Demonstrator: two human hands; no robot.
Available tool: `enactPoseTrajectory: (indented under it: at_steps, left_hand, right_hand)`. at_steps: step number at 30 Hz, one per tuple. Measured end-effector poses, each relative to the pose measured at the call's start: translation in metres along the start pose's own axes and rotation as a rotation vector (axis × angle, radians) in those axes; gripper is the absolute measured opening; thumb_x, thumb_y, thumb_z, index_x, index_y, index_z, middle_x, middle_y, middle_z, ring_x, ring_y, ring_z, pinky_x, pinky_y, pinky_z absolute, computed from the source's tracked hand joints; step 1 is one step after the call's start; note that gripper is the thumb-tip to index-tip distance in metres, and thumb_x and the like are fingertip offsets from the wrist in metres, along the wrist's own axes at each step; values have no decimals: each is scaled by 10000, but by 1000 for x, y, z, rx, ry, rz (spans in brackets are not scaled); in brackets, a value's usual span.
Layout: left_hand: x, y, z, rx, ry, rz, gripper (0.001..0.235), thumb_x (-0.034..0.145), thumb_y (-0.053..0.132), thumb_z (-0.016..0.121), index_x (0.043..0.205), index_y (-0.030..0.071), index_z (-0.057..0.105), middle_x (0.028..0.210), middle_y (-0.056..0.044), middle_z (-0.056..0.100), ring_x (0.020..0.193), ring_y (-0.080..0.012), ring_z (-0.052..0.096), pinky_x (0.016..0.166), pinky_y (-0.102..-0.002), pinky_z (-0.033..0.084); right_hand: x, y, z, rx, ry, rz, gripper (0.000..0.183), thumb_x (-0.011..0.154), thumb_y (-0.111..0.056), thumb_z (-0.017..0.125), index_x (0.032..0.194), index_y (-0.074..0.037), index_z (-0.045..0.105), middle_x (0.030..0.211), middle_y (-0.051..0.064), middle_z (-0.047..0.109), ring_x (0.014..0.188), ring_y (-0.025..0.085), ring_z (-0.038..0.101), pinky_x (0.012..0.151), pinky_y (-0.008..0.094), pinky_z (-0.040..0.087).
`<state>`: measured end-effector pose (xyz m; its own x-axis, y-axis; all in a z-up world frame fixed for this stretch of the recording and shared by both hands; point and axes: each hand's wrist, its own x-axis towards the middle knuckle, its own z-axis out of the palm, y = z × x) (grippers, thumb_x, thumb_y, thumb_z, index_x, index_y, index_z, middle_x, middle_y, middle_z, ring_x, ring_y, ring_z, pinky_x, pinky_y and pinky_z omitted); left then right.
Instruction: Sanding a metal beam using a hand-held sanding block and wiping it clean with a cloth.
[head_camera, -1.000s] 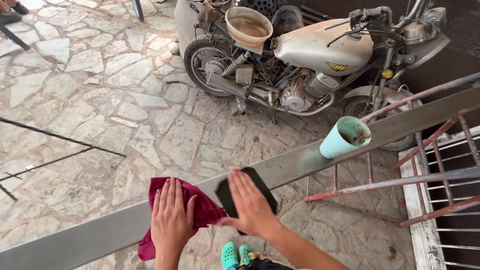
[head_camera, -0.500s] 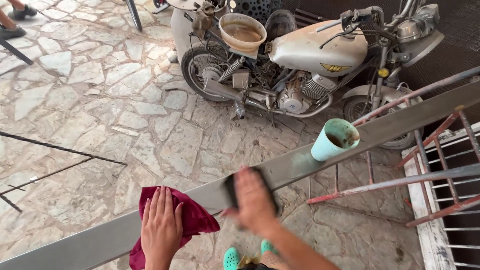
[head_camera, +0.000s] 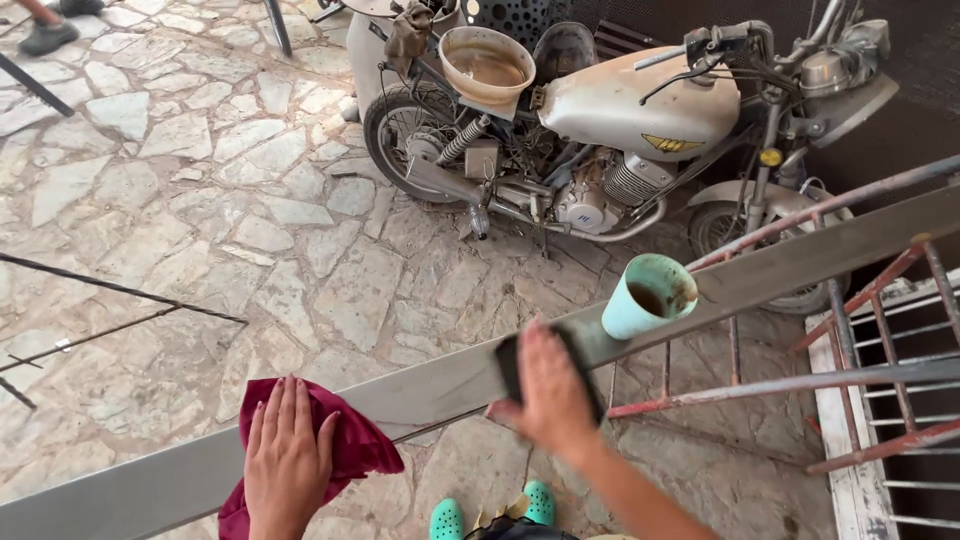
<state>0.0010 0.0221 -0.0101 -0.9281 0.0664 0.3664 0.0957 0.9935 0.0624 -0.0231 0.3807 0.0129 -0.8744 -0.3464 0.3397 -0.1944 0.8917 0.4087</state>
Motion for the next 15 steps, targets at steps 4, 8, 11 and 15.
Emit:
enactPoseTrajectory:
  at_steps: [4,8,11,15]
  left_hand:
    - [5,10,6,20,-148,-62,771,1026,578,260,1569,35,332,1619,-152,378,1515,-282,335,1267,-428,234]
    - [6,17,2,48,-25,-80,712,1016,533,358,1513,36,471,1559,-127,504,1496,-253,419,1264,-404,290]
    - [9,17,1,25,-52,-100,719,1023,540,340,1522,36,456,1568,-130,486,1492,-263,411,1262,-414,276]
    - [7,17,4,8,-70,-105,715,1029,534,334,1522,30,450,1577,-130,471,1491,-244,404,1269,-406,252]
  right_hand:
    - [21,-11,-16,414,-292,-26,1199,876,-930,117,1559,55,78,1661,228,45,1523,330,73,1227,449,40]
    - [-9,-1,-36,267,-54,-228,1191,848,-888,1,1568,61,30,1679,225,16,1559,294,57,1285,388,37]
    - [14,7,-24,279,-69,-115,1203,847,-922,36,1552,49,126,1663,228,100,1537,316,115,1274,417,69]
    - [6,-37,-36,68,103,-301,1357,766,-1010,27,1577,79,48,1669,220,67,1555,277,104,1304,371,59]
